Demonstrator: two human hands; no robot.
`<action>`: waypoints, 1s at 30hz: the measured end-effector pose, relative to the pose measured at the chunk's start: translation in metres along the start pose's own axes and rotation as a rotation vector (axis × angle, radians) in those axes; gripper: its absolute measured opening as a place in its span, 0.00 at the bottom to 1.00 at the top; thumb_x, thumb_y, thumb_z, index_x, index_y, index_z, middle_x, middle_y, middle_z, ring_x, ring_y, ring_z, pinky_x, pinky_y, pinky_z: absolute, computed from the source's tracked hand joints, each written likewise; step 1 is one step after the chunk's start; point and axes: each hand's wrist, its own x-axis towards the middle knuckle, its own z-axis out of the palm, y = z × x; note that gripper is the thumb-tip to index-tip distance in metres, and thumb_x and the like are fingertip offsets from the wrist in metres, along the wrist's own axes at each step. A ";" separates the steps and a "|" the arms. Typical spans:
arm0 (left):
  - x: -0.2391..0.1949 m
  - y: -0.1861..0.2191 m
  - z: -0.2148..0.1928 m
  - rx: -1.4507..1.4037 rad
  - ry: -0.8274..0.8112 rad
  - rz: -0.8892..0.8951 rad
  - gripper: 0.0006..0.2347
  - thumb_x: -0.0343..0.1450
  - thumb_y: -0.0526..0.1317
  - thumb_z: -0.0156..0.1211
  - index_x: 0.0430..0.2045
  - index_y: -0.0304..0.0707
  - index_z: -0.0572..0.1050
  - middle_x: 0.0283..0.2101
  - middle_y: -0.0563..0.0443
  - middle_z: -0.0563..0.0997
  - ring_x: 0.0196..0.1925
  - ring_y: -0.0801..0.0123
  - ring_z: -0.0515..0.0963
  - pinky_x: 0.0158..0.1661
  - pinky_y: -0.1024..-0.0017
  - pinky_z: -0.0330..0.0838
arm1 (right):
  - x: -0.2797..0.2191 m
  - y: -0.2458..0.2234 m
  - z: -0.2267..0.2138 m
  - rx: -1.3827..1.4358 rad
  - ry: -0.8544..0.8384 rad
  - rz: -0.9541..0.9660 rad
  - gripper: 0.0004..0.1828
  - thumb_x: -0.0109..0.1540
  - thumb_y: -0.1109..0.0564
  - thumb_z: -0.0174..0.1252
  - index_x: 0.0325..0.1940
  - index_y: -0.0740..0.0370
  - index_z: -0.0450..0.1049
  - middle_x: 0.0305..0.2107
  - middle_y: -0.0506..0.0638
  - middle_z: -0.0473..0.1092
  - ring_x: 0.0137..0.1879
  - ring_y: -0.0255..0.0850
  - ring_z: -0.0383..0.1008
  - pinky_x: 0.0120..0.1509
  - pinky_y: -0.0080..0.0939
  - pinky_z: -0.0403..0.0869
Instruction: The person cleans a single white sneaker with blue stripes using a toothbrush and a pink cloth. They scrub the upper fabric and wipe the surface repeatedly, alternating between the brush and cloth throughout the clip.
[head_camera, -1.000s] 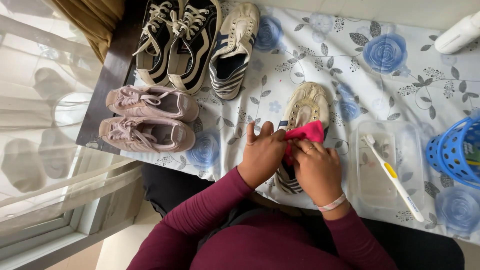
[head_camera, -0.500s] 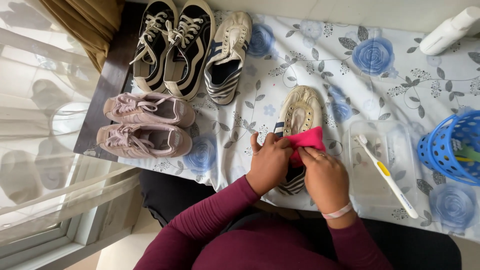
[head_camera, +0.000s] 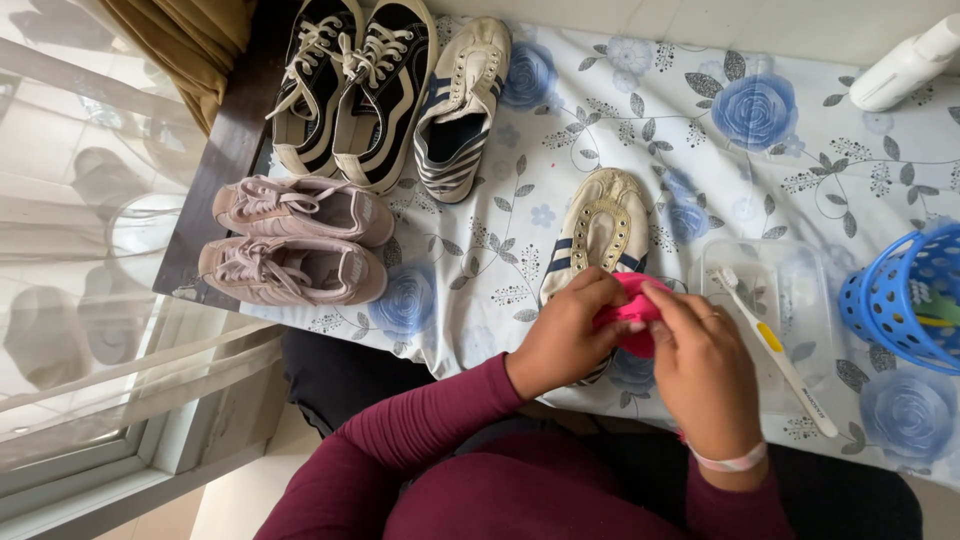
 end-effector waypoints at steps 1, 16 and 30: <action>-0.002 -0.001 0.007 -0.001 -0.002 -0.005 0.08 0.71 0.39 0.65 0.35 0.37 0.72 0.37 0.48 0.72 0.39 0.58 0.76 0.42 0.65 0.71 | -0.004 -0.002 -0.006 0.002 -0.005 0.003 0.25 0.64 0.65 0.54 0.67 0.57 0.74 0.53 0.54 0.75 0.52 0.56 0.72 0.56 0.55 0.72; -0.011 -0.033 0.050 0.936 -0.111 0.279 0.06 0.68 0.39 0.58 0.29 0.47 0.84 0.34 0.61 0.78 0.43 0.58 0.71 0.45 0.55 0.62 | -0.011 0.043 0.059 0.085 -0.306 0.135 0.41 0.55 0.73 0.47 0.74 0.62 0.57 0.65 0.65 0.61 0.69 0.61 0.65 0.60 0.60 0.74; 0.000 0.013 0.058 0.784 -0.080 0.332 0.12 0.68 0.50 0.67 0.40 0.48 0.78 0.48 0.52 0.77 0.49 0.57 0.74 0.55 0.42 0.64 | -0.046 0.072 -0.038 -0.406 -0.105 0.307 0.31 0.63 0.56 0.59 0.72 0.52 0.68 0.65 0.46 0.70 0.57 0.51 0.78 0.41 0.57 0.80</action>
